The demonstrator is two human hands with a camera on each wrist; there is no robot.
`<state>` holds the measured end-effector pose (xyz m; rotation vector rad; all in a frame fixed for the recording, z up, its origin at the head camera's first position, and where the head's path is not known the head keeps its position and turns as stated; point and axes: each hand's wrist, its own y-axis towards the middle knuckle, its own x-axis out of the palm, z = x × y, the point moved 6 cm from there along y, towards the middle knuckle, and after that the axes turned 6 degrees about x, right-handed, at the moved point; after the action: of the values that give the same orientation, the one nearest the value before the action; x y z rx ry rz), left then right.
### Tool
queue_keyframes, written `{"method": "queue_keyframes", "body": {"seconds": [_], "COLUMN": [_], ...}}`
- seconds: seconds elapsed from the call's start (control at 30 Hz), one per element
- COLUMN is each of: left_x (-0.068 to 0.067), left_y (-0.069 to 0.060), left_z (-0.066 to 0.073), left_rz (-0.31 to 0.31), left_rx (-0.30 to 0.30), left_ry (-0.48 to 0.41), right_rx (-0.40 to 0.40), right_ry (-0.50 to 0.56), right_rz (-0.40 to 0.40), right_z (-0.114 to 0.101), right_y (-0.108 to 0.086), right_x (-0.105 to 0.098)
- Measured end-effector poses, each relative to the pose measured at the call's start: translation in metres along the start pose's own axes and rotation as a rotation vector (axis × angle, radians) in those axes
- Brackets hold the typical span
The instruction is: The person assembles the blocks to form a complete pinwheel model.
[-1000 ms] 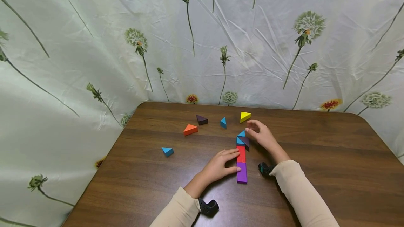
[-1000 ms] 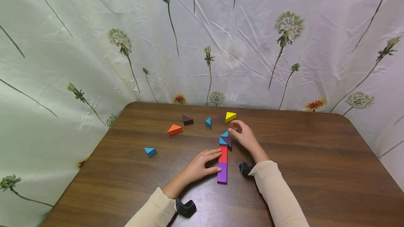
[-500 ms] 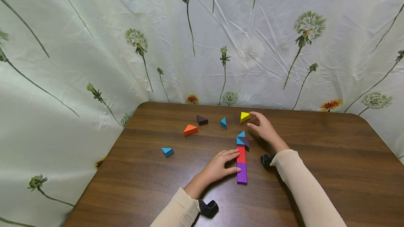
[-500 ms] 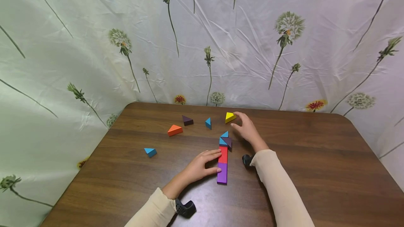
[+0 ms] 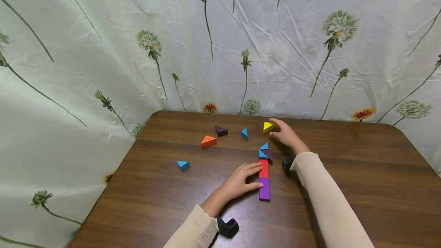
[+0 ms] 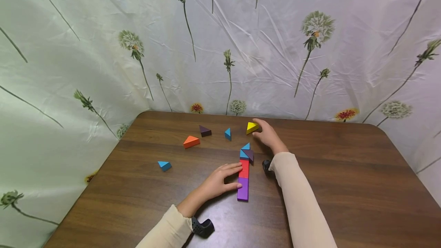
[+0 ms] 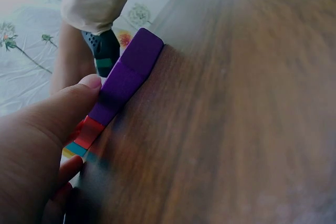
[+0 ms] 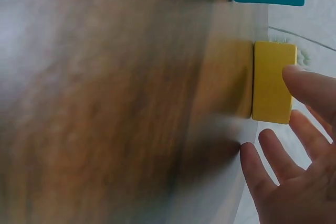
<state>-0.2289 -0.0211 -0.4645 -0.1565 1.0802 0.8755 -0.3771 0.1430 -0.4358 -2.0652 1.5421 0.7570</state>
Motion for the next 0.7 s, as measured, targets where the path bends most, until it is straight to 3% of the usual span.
{"method": "queue_keyframes", "body": {"seconds": [0.7], "left_x": [0.0003], "left_y": [0.0005], "left_z": [-0.0004], "left_rz": [0.001], "left_rx": [-0.007], "left_ry": [-0.010], "right_rx": [-0.057], "right_ry": [-0.007], "right_rz": [-0.023], "right_z": [-0.0052], "right_y": [0.0030], "right_x": [0.0010]}}
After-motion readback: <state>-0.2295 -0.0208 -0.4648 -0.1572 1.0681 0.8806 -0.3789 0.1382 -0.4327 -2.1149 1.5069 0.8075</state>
